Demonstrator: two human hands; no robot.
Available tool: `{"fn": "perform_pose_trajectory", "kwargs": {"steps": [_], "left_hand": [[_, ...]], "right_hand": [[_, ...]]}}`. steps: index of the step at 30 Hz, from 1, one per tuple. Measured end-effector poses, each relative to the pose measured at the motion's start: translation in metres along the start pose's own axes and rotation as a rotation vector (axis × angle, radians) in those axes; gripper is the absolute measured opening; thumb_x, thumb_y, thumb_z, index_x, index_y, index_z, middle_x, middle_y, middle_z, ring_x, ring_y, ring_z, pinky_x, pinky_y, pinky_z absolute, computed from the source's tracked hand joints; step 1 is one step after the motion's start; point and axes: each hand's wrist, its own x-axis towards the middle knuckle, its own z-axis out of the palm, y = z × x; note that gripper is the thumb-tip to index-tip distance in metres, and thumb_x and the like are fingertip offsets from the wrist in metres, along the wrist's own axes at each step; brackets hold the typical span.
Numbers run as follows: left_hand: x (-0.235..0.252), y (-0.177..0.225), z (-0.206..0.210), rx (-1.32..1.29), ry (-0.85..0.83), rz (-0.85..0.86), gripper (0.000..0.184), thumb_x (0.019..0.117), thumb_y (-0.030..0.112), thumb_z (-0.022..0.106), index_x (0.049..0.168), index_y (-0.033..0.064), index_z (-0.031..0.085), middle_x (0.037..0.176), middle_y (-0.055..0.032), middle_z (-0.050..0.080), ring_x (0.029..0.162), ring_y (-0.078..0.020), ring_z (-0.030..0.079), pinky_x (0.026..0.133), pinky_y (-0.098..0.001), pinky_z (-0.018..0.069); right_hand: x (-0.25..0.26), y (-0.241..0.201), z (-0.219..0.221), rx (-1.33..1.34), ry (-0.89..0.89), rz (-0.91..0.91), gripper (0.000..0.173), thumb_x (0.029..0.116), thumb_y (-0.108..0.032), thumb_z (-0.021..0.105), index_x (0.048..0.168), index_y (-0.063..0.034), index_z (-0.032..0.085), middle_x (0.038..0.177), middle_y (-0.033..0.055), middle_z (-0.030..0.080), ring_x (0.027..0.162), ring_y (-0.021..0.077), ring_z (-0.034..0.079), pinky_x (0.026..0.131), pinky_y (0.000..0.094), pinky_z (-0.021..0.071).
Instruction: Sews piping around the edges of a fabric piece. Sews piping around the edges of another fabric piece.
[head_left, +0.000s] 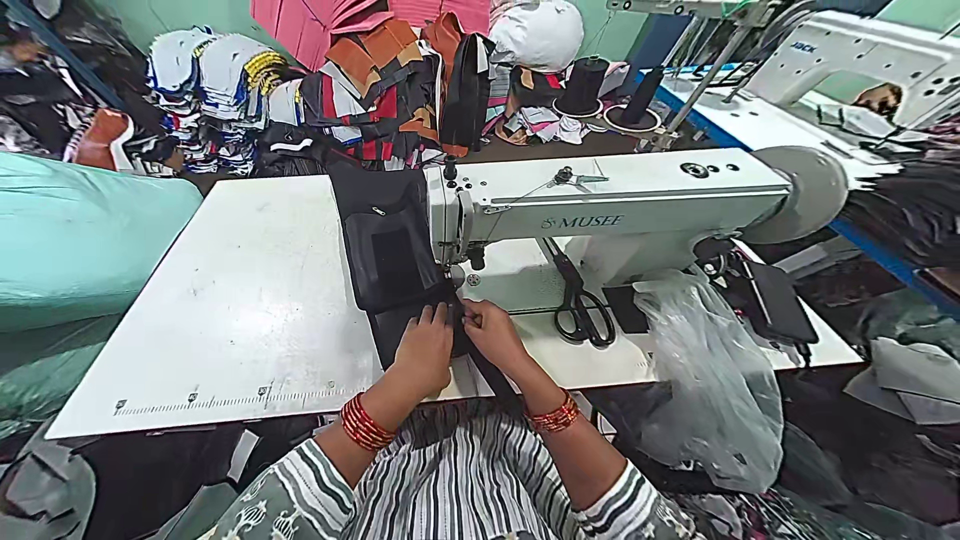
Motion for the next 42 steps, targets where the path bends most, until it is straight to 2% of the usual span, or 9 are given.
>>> {"fn": "perform_pose_trajectory", "kwargs": {"steps": [3, 6, 9, 12, 22, 31, 36, 39, 42], "left_hand": [[0.005, -0.003, 0.005, -0.105, 0.100, -0.033, 0.079, 0.0893, 0.006, 0.066, 0.160, 0.0009, 0.030, 0.167, -0.0177, 0.026, 0.150, -0.0424, 0.030, 0.113, -0.0585, 0.0348], [0.004, -0.010, 0.008, -0.309, 0.079, 0.006, 0.068, 0.1010, 0.009, 0.051, 0.163, 0.0074, 0.024, 0.173, -0.0086, 0.011, 0.157, -0.0404, 0.011, 0.120, -0.0623, 0.0188], [0.001, -0.031, 0.011, -0.681, 0.183, 0.080, 0.048, 0.1104, 0.018, 0.036, 0.158, 0.0099, 0.040, 0.168, -0.0047, 0.030, 0.157, -0.0354, 0.016, 0.121, -0.0626, 0.0140], [0.001, -0.042, 0.008, -0.891, 0.175, 0.076, 0.045, 0.1117, 0.021, 0.035, 0.155, 0.0124, 0.046, 0.165, -0.0033, 0.037, 0.157, -0.0325, 0.019, 0.122, -0.0615, 0.0125], [0.003, -0.014, 0.023, -0.284, 0.168, 0.032, 0.069, 0.0983, 0.011, 0.055, 0.163, 0.0125, 0.030, 0.171, -0.0094, 0.022, 0.157, -0.0400, 0.014, 0.118, -0.0656, 0.0193], [0.002, -0.013, 0.019, -0.204, 0.124, 0.042, 0.069, 0.0975, 0.013, 0.057, 0.162, 0.0108, 0.032, 0.170, -0.0129, 0.022, 0.157, -0.0407, 0.015, 0.119, -0.0645, 0.0210], [0.000, -0.015, 0.017, -0.188, 0.116, 0.066, 0.066, 0.0991, 0.014, 0.055, 0.161, 0.0092, 0.033, 0.170, -0.0143, 0.022, 0.157, -0.0407, 0.016, 0.119, -0.0638, 0.0218], [0.000, -0.015, 0.017, -0.163, 0.106, 0.085, 0.065, 0.1011, 0.020, 0.055, 0.161, 0.0082, 0.033, 0.170, -0.0156, 0.021, 0.157, -0.0411, 0.015, 0.119, -0.0637, 0.0217], [-0.002, -0.023, 0.022, -0.168, 0.183, 0.168, 0.064, 0.0964, 0.031, 0.059, 0.152, 0.0027, 0.047, 0.167, -0.0199, 0.029, 0.155, -0.0436, 0.022, 0.118, -0.0640, 0.0243]], "right_hand": [[0.001, 0.000, 0.000, 0.008, -0.005, -0.006, 0.043, 0.1009, -0.005, 0.053, 0.144, 0.0006, 0.057, 0.123, 0.0212, 0.067, 0.107, 0.0270, 0.066, 0.098, 0.0385, 0.0504], [0.001, 0.000, -0.001, 0.023, -0.017, 0.003, 0.043, 0.1015, -0.004, 0.051, 0.144, 0.0002, 0.056, 0.125, 0.0215, 0.066, 0.108, 0.0268, 0.066, 0.099, 0.0384, 0.0497], [0.001, -0.001, -0.001, 0.033, -0.034, -0.001, 0.043, 0.1015, -0.003, 0.050, 0.144, 0.0001, 0.057, 0.123, 0.0210, 0.067, 0.106, 0.0266, 0.065, 0.098, 0.0396, 0.0494], [0.001, -0.001, 0.000, 0.053, -0.046, -0.011, 0.043, 0.1007, -0.002, 0.049, 0.143, 0.0009, 0.056, 0.121, 0.0206, 0.068, 0.104, 0.0259, 0.065, 0.097, 0.0399, 0.0498], [0.001, 0.002, 0.000, 0.109, -0.058, -0.013, 0.043, 0.1001, 0.000, 0.050, 0.143, 0.0019, 0.056, 0.116, 0.0191, 0.068, 0.096, 0.0207, 0.064, 0.090, 0.0344, 0.0507], [-0.006, -0.011, -0.004, -0.085, -0.118, 0.019, 0.046, 0.1030, -0.002, 0.047, 0.148, -0.0025, 0.053, 0.130, 0.0233, 0.062, 0.114, 0.0295, 0.062, 0.103, 0.0382, 0.0475], [-0.006, -0.010, -0.005, -0.063, -0.125, 0.006, 0.047, 0.1013, 0.001, 0.046, 0.148, -0.0012, 0.053, 0.127, 0.0233, 0.063, 0.109, 0.0272, 0.062, 0.099, 0.0356, 0.0482], [-0.008, -0.018, -0.006, -0.155, -0.158, 0.035, 0.049, 0.1023, 0.000, 0.045, 0.150, -0.0038, 0.050, 0.131, 0.0242, 0.059, 0.116, 0.0305, 0.061, 0.103, 0.0382, 0.0473], [-0.011, -0.027, -0.004, -0.265, -0.186, 0.028, 0.048, 0.1024, 0.001, 0.043, 0.149, -0.0031, 0.051, 0.132, 0.0266, 0.056, 0.116, 0.0347, 0.060, 0.102, 0.0423, 0.0478]]}}
